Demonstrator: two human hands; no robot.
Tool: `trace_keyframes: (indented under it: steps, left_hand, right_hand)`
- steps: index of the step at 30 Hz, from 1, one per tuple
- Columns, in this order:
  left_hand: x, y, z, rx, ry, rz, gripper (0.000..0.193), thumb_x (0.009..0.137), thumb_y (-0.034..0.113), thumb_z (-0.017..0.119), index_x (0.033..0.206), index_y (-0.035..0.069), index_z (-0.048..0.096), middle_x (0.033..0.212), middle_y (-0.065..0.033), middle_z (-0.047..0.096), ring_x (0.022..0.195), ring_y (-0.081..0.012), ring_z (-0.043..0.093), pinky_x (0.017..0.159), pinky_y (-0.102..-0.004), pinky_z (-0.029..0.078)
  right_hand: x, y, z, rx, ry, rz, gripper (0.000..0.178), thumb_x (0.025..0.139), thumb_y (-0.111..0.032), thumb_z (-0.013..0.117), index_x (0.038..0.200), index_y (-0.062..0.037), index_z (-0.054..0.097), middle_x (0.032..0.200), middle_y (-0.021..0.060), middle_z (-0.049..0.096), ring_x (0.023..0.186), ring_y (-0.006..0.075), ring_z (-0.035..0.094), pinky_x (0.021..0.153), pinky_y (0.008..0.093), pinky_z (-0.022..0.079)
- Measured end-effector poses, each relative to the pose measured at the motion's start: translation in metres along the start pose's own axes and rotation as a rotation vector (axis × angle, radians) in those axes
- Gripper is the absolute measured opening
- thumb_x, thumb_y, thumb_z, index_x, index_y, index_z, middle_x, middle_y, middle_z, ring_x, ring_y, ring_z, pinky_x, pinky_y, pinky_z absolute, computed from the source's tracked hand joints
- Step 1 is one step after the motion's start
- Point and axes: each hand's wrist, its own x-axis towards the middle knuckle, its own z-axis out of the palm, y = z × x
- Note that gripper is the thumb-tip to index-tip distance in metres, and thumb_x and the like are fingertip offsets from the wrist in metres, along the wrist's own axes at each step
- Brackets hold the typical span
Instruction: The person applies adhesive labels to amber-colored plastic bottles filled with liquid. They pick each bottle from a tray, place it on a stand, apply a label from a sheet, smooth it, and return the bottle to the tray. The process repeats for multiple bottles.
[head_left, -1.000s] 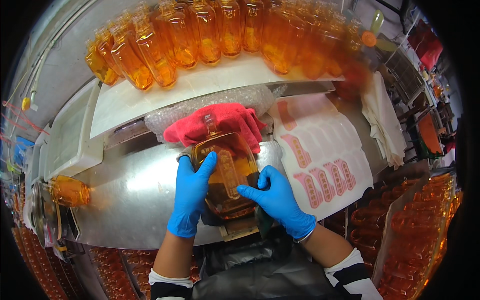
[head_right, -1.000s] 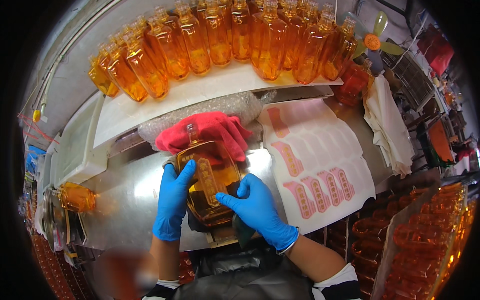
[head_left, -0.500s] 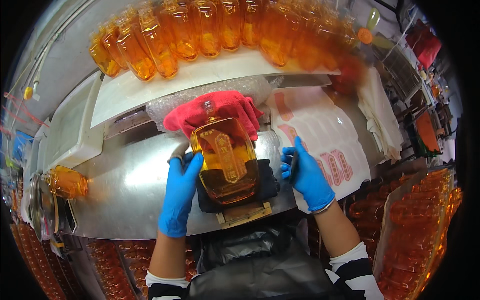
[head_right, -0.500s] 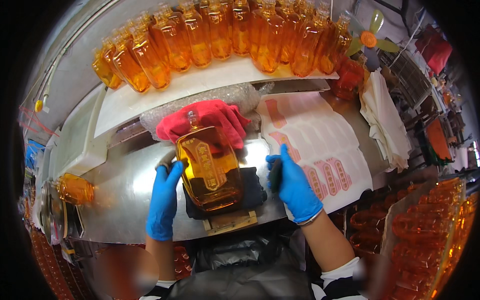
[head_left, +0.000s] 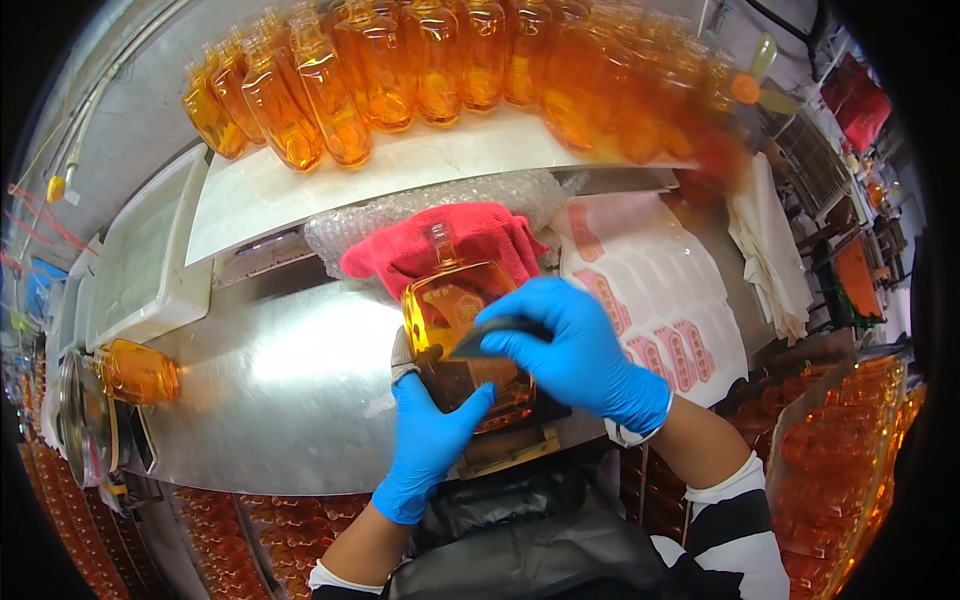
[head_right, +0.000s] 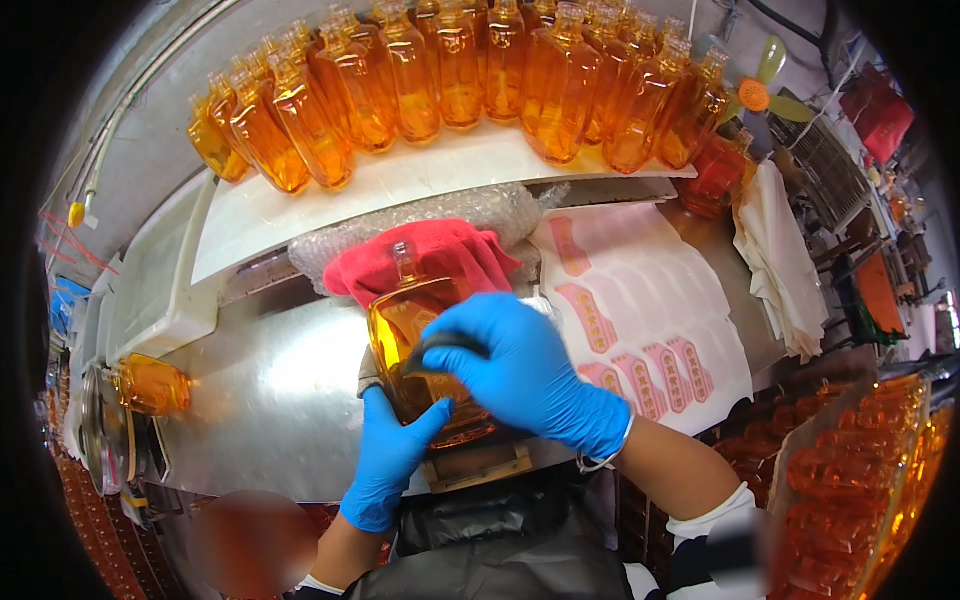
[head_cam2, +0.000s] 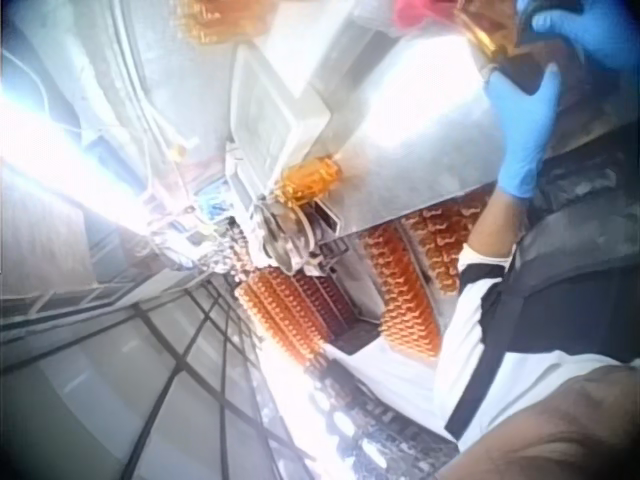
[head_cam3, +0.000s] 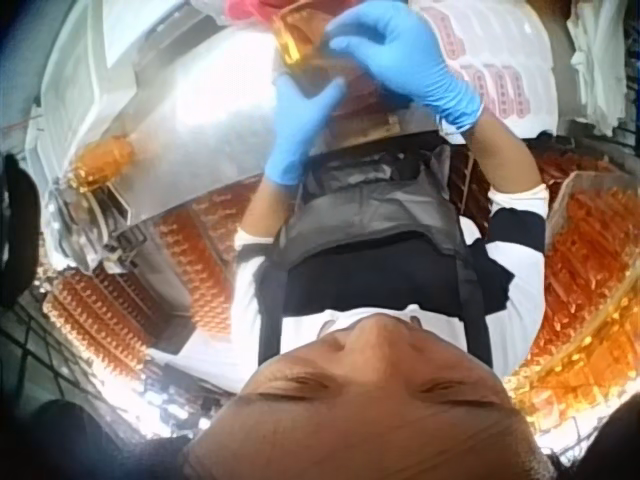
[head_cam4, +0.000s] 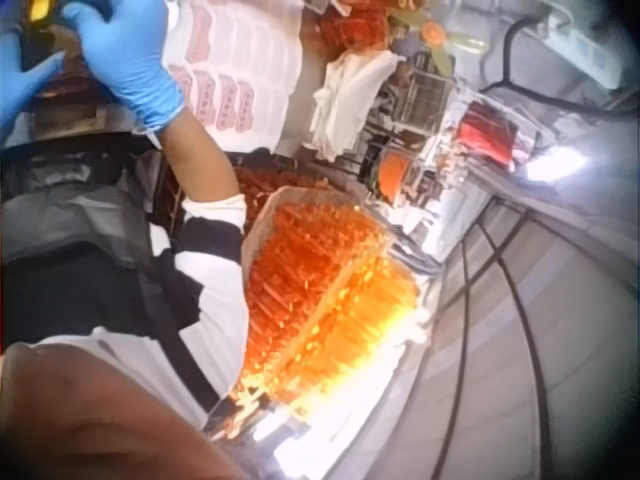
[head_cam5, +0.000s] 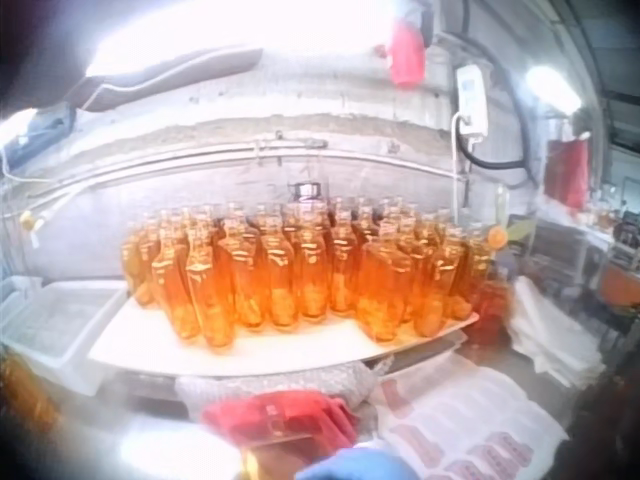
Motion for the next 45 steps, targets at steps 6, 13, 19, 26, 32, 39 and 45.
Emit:
trace_keyframes:
  steps: [6, 13, 19, 26, 32, 39, 45]
  left_hand:
    - [0.052, 0.033, -0.013, -0.236, 0.103, -0.154, 0.05, 0.08, 0.018, 0.067, 0.118, -0.003, 0.042, 0.108, -0.0122, 0.055, 0.093, -0.0182, 0.056, 0.082, -0.0308, 0.047]
    - [0.061, 0.035, -0.006, -0.131, 0.124, -0.028, 0.046, 0.081, 0.027, 0.067, 0.111, -0.001, 0.047, 0.105, -0.0103, 0.056, 0.093, -0.0158, 0.052, 0.08, -0.0299, 0.044]
    - [0.063, 0.035, -0.004, -0.127, 0.126, -0.014, 0.045, 0.082, 0.028, 0.066, 0.111, -0.001, 0.047, 0.104, -0.0102, 0.056, 0.094, -0.0154, 0.052, 0.08, -0.0296, 0.044]
    - [0.037, 0.039, -0.008, -0.09, -0.038, -0.081, 0.067, 0.078, 0.017, 0.068, 0.128, -0.002, 0.029, 0.117, -0.0145, 0.047, 0.106, -0.0208, 0.049, 0.087, -0.0326, 0.044]
    - [0.002, 0.018, -0.007, -0.014, -0.082, -0.1, 0.085, 0.072, 0.012, 0.071, 0.135, -0.002, 0.015, 0.128, -0.0178, 0.036, 0.117, -0.0256, 0.042, 0.096, -0.0365, 0.039]
    - [0.002, 0.025, -0.004, 0.014, -0.078, -0.134, 0.082, 0.074, 0.015, 0.07, 0.134, -0.003, 0.018, 0.128, -0.0179, 0.038, 0.115, -0.0254, 0.044, 0.095, -0.0358, 0.039]
    - [0.042, 0.002, -0.047, -0.385, -0.123, -0.13, 0.056, 0.09, 0.04, 0.046, 0.128, 0.0, 0.039, 0.119, -0.0138, 0.051, 0.108, -0.022, 0.05, 0.091, -0.0332, 0.042]
  right_hand:
    - [-0.005, 0.013, -0.035, 0.568, 0.217, 0.592, 0.029, 0.088, -0.025, 0.056, 0.069, -0.003, 0.06, 0.069, 0.0056, 0.061, 0.07, 0.0098, 0.058, 0.06, 0.0227, 0.047]
    - [-0.041, 0.037, 0.018, 0.201, 0.13, 0.581, 0.039, 0.073, -0.027, 0.075, 0.06, -0.0073, 0.045, 0.057, -0.0021, 0.044, 0.055, 0.0056, 0.041, 0.051, 0.0222, 0.036]
    - [-0.04, 0.036, 0.016, 0.259, 0.144, 0.605, 0.037, 0.07, -0.024, 0.077, 0.06, -0.0088, 0.045, 0.059, -0.0029, 0.044, 0.057, 0.0051, 0.04, 0.052, 0.0215, 0.036]
    - [-0.046, 0.057, -0.006, 0.482, 0.288, 0.745, 0.027, 0.091, -0.027, 0.054, 0.085, -0.0015, 0.064, 0.071, 0.0024, 0.06, 0.067, 0.0076, 0.053, 0.066, 0.023, 0.045]
    - [-0.014, 0.006, -0.006, 0.358, 0.074, 0.229, 0.018, 0.084, -0.02, 0.062, 0.091, -0.0035, 0.064, 0.086, 0.0072, 0.064, 0.079, 0.014, 0.06, 0.072, 0.0263, 0.048]
    - [0.082, 0.023, 0.003, -0.407, 0.094, -0.536, 0.013, 0.073, -0.02, 0.066, 0.08, -0.0085, 0.064, 0.072, 0.0075, 0.061, 0.063, 0.0271, 0.054, 0.058, 0.0357, 0.043]
    - [0.001, 0.03, 0.009, -0.699, 0.011, -0.949, 0.016, 0.07, -0.019, 0.062, 0.085, -0.012, 0.063, 0.075, 0.0019, 0.058, 0.068, 0.0184, 0.053, 0.058, 0.0326, 0.04]
